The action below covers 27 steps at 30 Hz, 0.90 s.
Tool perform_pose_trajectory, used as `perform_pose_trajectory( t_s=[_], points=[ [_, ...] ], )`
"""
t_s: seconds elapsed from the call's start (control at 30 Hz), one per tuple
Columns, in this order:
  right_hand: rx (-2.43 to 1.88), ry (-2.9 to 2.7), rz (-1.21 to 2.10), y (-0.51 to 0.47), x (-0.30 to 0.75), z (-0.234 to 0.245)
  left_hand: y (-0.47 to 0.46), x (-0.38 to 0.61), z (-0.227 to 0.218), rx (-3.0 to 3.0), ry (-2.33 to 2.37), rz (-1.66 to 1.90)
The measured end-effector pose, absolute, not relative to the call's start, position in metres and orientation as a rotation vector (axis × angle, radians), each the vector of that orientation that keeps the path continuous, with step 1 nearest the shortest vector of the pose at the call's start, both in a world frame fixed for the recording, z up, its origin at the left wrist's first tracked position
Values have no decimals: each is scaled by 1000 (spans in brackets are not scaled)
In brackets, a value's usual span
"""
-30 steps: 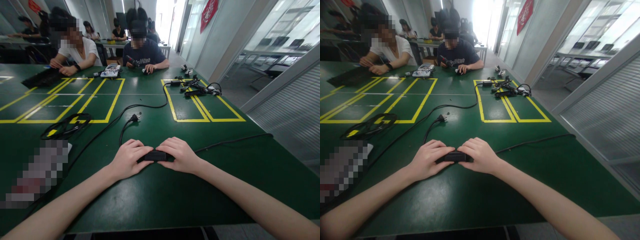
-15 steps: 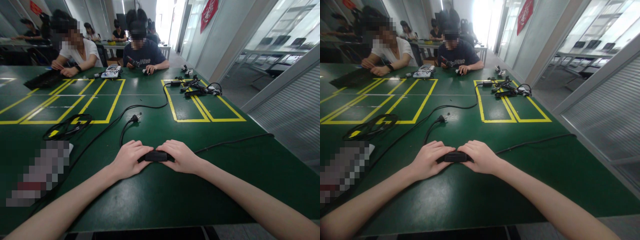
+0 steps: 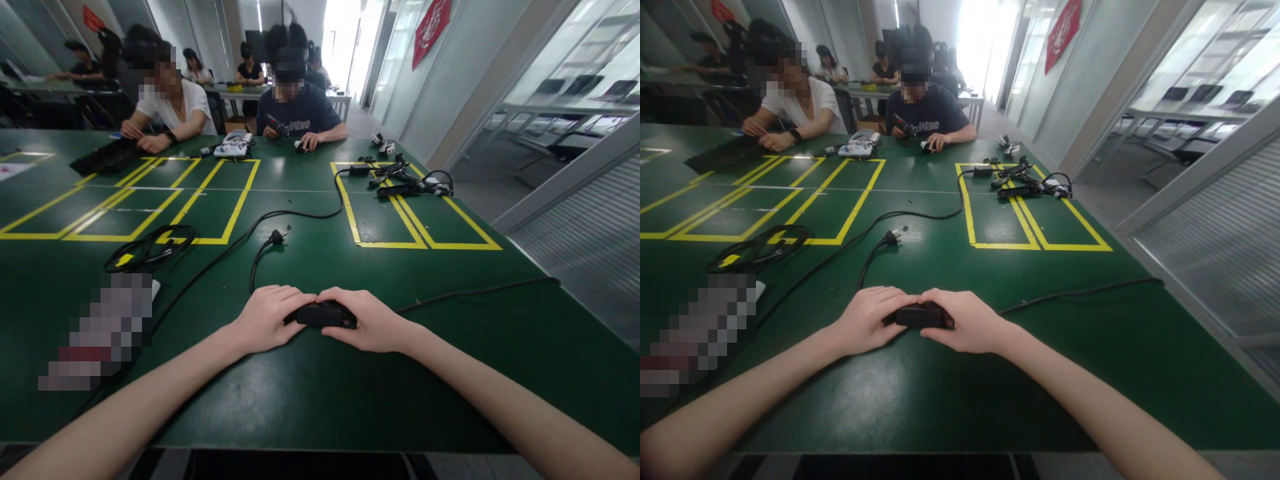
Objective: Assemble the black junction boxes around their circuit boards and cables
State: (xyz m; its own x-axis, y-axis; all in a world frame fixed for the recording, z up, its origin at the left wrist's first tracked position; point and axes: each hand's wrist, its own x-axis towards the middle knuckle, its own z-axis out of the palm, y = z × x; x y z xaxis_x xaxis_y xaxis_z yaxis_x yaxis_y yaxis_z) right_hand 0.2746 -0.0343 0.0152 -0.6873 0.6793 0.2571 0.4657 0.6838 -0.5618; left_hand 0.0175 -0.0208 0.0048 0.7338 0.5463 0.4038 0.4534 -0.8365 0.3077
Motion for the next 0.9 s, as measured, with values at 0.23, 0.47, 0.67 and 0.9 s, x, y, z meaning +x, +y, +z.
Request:
perform_pose_trajectory(
  t_s=[0.23, 0.47, 0.67, 0.9],
  points=[
    [-885, -2527, 569, -31, 275, 13, -19, 17, 12, 2685, 793, 671],
    [-895, -2435, 709, -33, 274, 16, -18, 18, 8, 2741, 768, 693],
    [-790, -2611, 297, -31, 275, 10, -20, 18, 10, 2645, 900, 692],
    [-667, -2669, -268, -29, 279, 6, -18, 20, 18, 2333, 1012, 547]
  ],
)
